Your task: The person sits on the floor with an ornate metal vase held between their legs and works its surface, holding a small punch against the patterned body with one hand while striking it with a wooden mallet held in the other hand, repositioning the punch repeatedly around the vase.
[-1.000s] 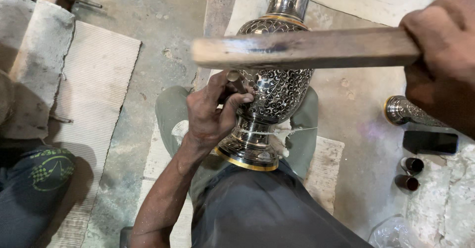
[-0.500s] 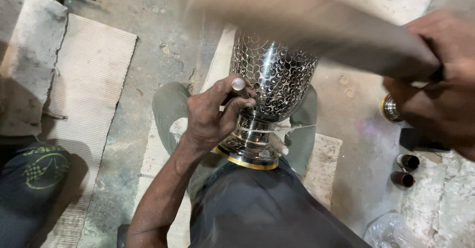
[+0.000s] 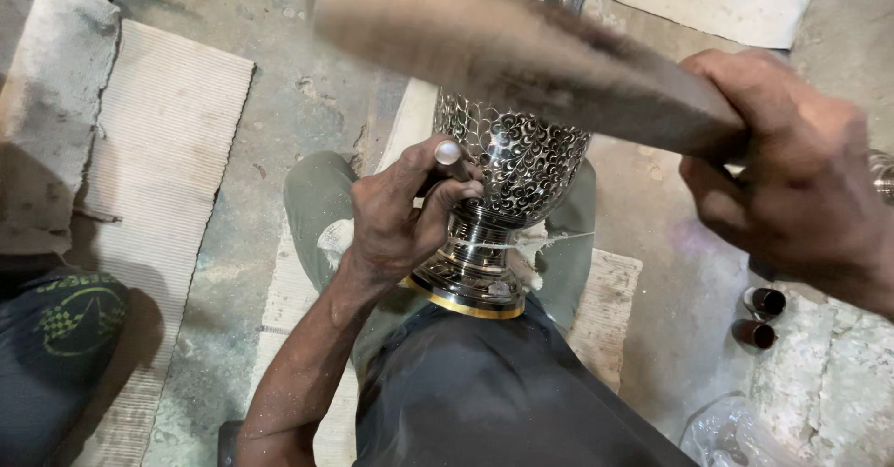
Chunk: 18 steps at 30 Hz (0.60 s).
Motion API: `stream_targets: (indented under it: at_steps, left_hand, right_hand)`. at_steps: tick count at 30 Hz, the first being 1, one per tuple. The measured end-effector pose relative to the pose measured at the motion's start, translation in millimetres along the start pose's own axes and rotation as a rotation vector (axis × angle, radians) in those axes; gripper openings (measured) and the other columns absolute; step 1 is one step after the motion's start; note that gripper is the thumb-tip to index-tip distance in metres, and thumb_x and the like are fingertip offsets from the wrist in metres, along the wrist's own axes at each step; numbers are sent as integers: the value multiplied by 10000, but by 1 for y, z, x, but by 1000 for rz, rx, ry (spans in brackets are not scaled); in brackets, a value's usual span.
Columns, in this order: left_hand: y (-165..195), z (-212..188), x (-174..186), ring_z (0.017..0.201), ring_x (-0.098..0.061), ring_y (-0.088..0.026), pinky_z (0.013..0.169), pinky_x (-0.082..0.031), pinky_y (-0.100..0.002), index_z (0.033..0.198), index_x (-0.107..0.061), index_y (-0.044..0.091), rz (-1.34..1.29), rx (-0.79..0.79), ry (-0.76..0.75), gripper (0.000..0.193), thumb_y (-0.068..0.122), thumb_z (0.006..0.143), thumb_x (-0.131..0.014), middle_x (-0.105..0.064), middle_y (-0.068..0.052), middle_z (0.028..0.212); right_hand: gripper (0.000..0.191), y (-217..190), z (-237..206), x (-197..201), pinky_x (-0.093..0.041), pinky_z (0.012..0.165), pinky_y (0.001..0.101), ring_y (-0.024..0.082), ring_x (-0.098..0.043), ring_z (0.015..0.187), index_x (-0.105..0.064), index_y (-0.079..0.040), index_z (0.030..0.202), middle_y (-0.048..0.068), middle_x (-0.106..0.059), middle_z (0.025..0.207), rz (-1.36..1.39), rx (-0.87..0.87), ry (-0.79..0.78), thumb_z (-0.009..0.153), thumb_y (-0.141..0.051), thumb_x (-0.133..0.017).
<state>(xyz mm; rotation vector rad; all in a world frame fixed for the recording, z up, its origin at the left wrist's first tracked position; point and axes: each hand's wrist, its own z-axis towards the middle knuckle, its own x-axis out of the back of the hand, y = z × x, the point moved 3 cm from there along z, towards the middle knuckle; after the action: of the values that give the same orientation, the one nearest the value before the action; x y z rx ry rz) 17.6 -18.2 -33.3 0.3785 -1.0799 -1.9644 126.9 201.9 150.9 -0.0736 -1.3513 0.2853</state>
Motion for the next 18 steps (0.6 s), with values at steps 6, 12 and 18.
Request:
stream_targets:
  at_steps: [6, 12, 18]
  left_hand:
    - [0, 2, 1, 955, -795, -182, 840, -706, -279, 1439, -507, 45, -4, 7, 0, 399, 5, 1073, -662, -756, -115, 1081]
    - [0, 2, 3, 1005, -771, -188, 874, -703, -298, 1536, -306, 21, -34, -140, 11, 558, 4, 1085, -633, -724, -175, 1163]
    - [-2, 3, 2, 1030, -773, -206, 867, -708, -299, 1559, -308, 58, -1, -189, -3, 586, -17, 1076, -631, -719, -192, 1194]
  right_hand:
    - [431, 3, -2, -1, -523, 585, 380, 278, -632, 702, -534, -28, 1302, 217, -656, 971, -259, 26, -55, 897, -18, -677]
    - [457, 5, -10, -7, -516, 580, 407, 267, -599, 671, -520, -44, 1306, 222, -648, 978, -92, 7, 3, 869, 16, -637]
    - [391, 13, -16, -10, -464, 454, 338, 207, -551, 559, -543, -24, 1314, 186, -657, 907, -177, -22, -38, 940, 12, -649]
